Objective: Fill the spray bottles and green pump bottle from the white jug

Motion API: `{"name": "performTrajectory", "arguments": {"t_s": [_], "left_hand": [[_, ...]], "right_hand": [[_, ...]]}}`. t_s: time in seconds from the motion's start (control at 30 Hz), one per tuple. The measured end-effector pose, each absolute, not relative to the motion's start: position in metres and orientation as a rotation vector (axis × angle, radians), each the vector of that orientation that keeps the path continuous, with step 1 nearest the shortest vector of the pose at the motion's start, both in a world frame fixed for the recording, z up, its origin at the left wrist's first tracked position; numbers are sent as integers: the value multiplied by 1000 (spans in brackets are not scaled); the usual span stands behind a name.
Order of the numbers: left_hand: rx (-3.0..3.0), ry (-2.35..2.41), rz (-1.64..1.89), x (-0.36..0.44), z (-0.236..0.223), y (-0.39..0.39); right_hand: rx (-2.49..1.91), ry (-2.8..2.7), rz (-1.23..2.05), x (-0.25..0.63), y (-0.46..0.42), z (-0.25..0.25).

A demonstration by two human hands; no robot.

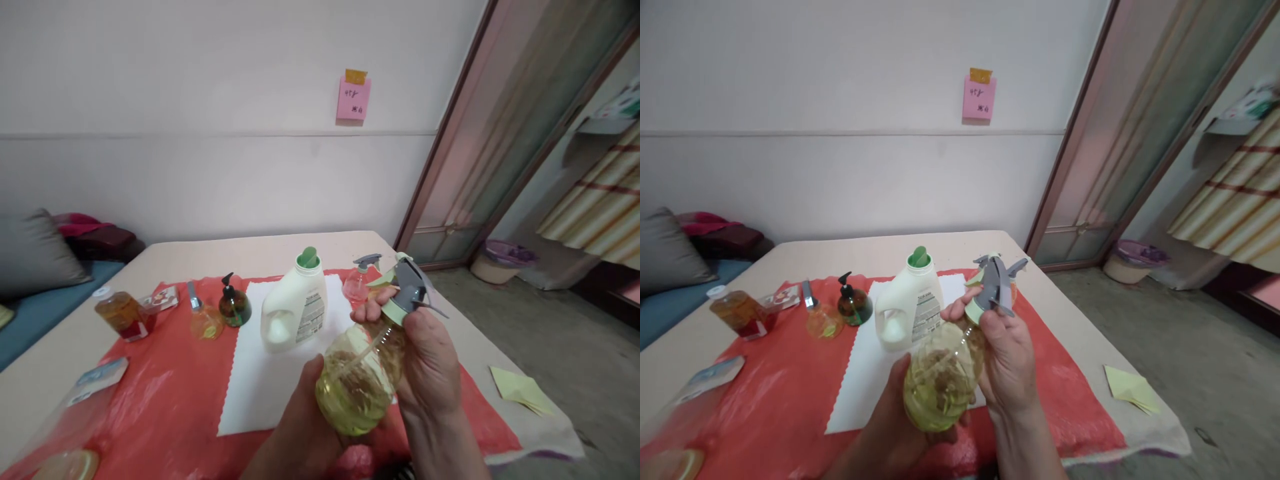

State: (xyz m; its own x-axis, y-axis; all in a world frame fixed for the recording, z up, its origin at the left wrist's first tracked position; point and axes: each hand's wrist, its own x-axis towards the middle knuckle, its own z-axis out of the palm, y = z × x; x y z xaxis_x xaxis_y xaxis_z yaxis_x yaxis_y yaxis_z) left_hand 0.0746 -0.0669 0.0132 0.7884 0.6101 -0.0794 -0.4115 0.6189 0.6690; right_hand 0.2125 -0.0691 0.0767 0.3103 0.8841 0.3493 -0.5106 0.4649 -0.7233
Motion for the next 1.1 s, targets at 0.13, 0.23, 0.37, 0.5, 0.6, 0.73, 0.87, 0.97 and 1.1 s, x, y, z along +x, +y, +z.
{"name": "performTrajectory", "arguments": {"t_s": [0.13, 0.23, 0.37, 0.5, 0.6, 0.73, 0.87, 0.97, 1.1], "left_hand": [[928, 546, 1091, 77, 1, -67], [1441, 661, 1574, 74, -11, -66], [1768, 740, 1795, 69, -5, -66], [1071, 534, 1131, 66, 15, -65], [664, 321, 669, 63, 16, -59], [545, 182, 570, 57, 0, -47], [575, 347, 692, 43, 5, -30], [649, 569, 919, 31, 23, -20], [742, 729, 1238, 18, 40, -10]], "right_hand": [[-660, -690, 837, 202, -66, 79], [-706, -638, 806, 195, -64, 81], [-709, -643, 835, 193, -67, 81], [-715, -715, 819, 203, -73, 83], [-703, -724, 783, 217, -78, 88], [-643, -532, 638, 247, -83, 97], [-583, -286, 498, 281, -73, 94], [-592, -211, 433, 295, -57, 77], [-679, -200, 475, 296, -33, 48]]}}
